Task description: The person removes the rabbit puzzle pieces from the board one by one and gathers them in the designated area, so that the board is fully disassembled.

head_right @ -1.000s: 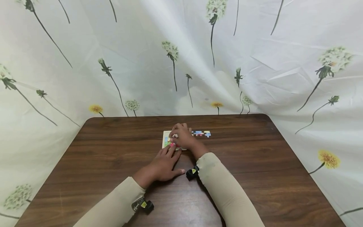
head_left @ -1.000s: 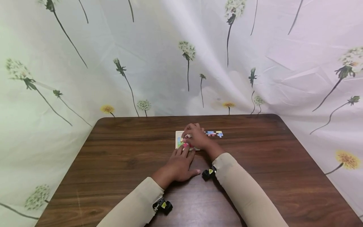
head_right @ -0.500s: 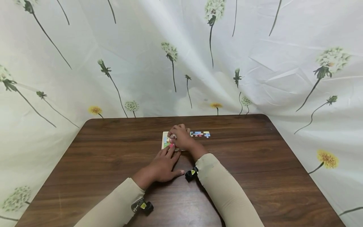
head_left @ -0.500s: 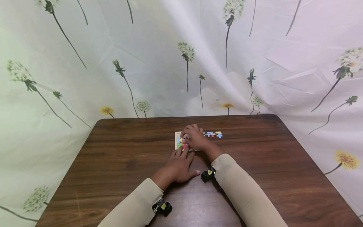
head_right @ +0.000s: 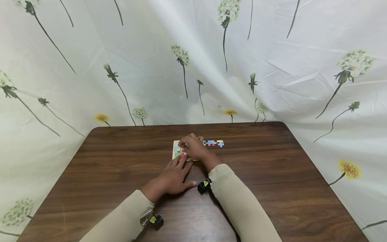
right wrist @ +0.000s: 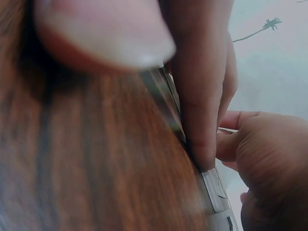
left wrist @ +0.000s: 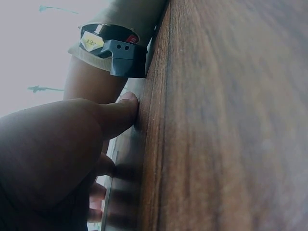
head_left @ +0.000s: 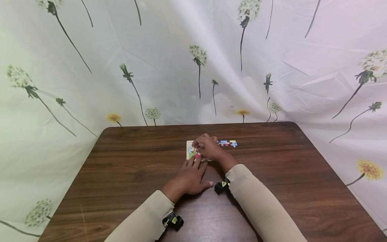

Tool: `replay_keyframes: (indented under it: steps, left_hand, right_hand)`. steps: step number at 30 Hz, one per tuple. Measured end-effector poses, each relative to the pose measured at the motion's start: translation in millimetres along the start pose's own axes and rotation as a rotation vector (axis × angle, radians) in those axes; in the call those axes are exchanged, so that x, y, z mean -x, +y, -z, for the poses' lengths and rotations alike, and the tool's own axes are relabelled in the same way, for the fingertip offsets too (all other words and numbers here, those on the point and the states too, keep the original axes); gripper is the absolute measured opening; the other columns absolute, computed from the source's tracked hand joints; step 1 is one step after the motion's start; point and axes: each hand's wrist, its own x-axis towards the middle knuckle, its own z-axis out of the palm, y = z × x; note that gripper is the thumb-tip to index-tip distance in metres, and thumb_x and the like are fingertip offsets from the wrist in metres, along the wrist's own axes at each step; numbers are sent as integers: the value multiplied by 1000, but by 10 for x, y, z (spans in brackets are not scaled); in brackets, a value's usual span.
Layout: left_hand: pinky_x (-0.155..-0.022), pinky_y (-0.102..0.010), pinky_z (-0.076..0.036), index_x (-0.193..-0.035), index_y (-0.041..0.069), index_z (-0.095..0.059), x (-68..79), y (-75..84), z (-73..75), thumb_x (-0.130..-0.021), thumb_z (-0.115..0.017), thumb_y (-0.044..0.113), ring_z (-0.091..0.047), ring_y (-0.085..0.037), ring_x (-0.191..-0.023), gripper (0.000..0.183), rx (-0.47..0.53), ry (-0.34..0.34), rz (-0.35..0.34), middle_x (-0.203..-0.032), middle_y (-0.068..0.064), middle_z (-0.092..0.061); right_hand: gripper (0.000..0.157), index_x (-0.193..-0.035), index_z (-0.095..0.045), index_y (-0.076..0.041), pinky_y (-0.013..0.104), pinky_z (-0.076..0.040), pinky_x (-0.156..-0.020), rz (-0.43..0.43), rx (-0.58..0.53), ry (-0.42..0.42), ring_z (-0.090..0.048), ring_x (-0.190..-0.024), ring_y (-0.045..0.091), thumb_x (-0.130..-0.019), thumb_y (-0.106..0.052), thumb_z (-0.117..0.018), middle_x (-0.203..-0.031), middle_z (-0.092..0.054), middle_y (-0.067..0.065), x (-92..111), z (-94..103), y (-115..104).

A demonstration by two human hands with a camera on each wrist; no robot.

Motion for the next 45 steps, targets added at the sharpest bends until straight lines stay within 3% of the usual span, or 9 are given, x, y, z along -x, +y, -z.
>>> replay_keyframes:
  steps: [15,23,32,45]
  left_hand:
    - [-135,-60,-24,-173,12,-34,25,-4,-7,-107,-55,68,-16,-42,-171,89,11,9,-7,-184,-15,-18]
    - [-135,-61,-24,-174,13,-31,11,-18,-22,-107,-55,68,-17,-43,-170,90,3,17,-8,-183,-16,-22]
    - [-136,-62,-22,-174,14,-31,6,-23,-32,-107,-54,68,-15,-44,-170,89,29,6,-7,-183,-17,-21]
    - [-137,-61,-21,-174,15,-31,-21,-11,-27,-106,-54,70,-14,-42,-171,90,23,3,4,-184,-16,-20]
  right_hand:
    - [25,-130,-78,-9,54,-27,-106,-16,48,-4,-59,-121,26,-107,-7,-69,-122,-78,7,-9,-10,0]
    - [24,-130,-79,-12,60,-28,-110,-49,58,0,-58,-128,28,-108,-8,-68,-124,-77,6,2,59,17]
    - [22,-126,-81,-12,63,-28,-108,-37,65,47,-51,-136,35,-106,-12,-72,-131,-68,11,113,162,113]
    - [19,-119,-83,-11,63,-28,-101,-7,73,128,-51,-126,35,-102,-6,-75,-129,-64,11,345,370,327]
